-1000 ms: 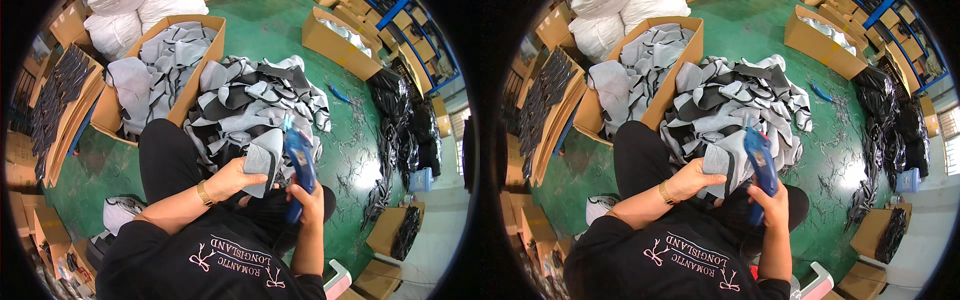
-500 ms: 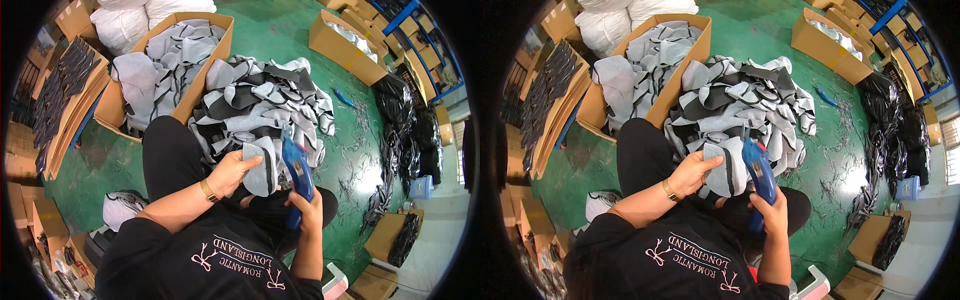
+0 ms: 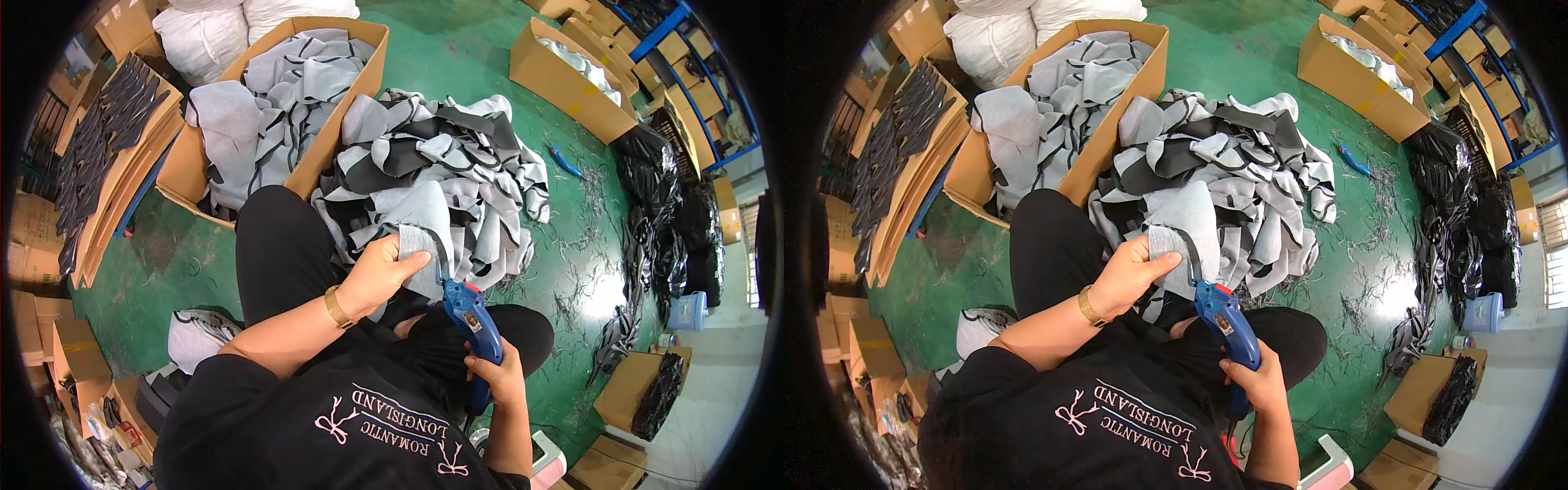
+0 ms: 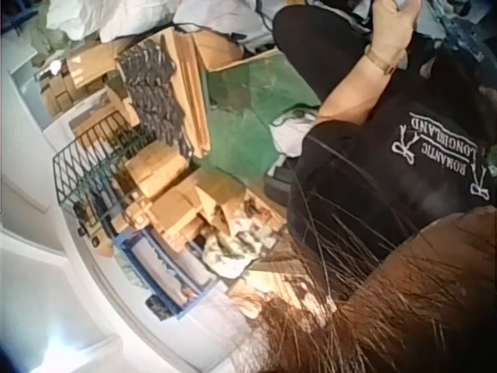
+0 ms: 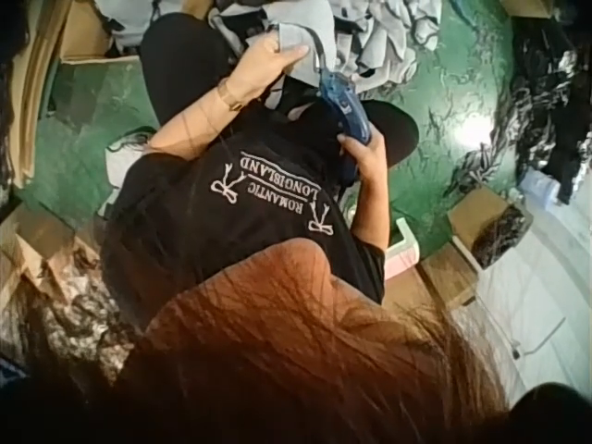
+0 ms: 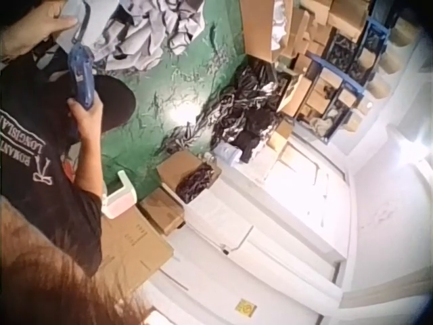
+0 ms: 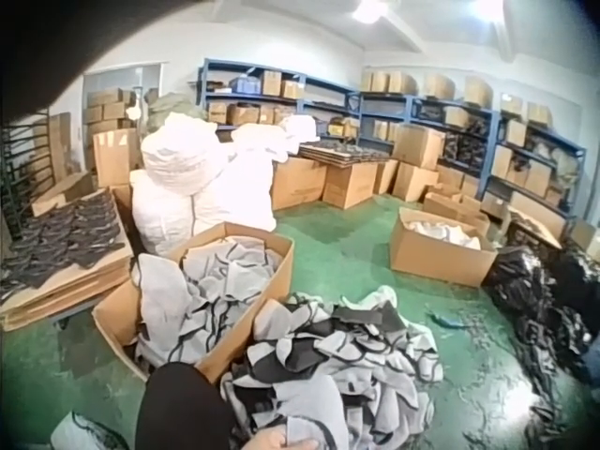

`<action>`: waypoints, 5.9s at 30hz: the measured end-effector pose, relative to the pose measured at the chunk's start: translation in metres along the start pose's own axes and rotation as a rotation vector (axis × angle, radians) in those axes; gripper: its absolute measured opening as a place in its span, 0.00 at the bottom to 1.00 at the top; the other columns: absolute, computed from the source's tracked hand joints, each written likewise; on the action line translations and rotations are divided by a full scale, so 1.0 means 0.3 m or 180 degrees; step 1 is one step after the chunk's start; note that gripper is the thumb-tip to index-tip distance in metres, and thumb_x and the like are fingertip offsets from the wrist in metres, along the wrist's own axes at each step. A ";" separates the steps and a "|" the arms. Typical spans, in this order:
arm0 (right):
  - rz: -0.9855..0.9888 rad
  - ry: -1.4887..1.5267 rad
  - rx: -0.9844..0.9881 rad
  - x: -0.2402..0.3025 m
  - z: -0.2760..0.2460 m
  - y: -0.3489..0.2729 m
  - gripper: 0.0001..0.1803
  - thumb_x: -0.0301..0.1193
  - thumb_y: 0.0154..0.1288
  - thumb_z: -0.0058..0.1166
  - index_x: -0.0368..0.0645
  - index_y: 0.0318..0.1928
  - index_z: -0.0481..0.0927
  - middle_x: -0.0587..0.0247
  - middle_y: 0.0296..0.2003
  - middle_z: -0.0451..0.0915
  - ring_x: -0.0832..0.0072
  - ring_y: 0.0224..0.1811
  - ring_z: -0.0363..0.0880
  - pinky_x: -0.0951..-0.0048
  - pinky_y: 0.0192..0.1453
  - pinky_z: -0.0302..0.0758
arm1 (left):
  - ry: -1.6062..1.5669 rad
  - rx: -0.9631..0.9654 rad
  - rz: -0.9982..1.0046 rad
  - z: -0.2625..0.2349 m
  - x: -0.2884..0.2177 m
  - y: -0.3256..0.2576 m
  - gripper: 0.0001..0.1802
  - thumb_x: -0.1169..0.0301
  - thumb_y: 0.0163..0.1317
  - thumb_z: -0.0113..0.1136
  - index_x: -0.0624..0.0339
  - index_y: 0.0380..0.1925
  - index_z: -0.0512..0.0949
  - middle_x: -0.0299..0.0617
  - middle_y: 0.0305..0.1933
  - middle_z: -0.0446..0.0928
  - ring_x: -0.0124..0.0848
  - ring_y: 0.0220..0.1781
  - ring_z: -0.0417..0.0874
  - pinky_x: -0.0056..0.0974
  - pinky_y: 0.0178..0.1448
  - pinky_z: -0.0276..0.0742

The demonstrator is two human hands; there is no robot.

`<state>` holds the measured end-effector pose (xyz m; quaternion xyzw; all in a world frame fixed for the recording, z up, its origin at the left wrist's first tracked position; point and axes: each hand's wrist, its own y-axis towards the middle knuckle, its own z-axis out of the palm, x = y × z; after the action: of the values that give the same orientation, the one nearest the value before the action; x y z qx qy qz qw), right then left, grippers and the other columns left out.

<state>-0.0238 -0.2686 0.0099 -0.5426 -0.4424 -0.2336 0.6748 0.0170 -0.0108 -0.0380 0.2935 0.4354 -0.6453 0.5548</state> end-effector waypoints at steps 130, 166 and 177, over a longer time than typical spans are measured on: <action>-0.0499 0.0929 -0.0643 0.010 0.012 0.334 0.25 0.27 0.43 0.62 0.37 0.47 0.77 0.70 0.34 0.73 0.78 0.34 0.72 0.79 0.43 0.70 | -0.2473 0.0050 -0.1741 -0.142 0.070 -0.187 0.31 0.43 0.67 0.44 0.53 0.58 0.72 0.42 0.60 0.74 0.38 0.61 0.74 0.47 0.65 0.66; -0.0881 0.0074 -0.0363 0.086 0.101 0.183 0.19 0.25 0.50 0.63 0.34 0.43 0.76 0.64 0.32 0.77 0.78 0.30 0.76 0.77 0.37 0.74 | -0.0818 -0.0004 -0.0520 -0.042 -0.034 -0.039 0.12 0.70 0.64 0.60 0.57 0.47 0.76 0.34 0.46 0.79 0.28 0.47 0.81 0.39 0.51 0.80; -0.0229 -0.0250 -0.0050 -0.010 0.078 0.053 0.20 0.23 0.50 0.63 0.32 0.44 0.75 0.63 0.28 0.78 0.78 0.25 0.76 0.78 0.30 0.74 | -0.1046 -0.0551 -0.0155 -0.018 -0.036 -0.007 0.11 0.73 0.63 0.60 0.61 0.46 0.76 0.37 0.45 0.79 0.28 0.46 0.81 0.36 0.51 0.81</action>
<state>-0.0207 -0.2423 -0.0005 -0.5403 -0.4860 -0.2397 0.6437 0.0168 -0.0011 -0.0304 0.1247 0.3998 -0.6579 0.6259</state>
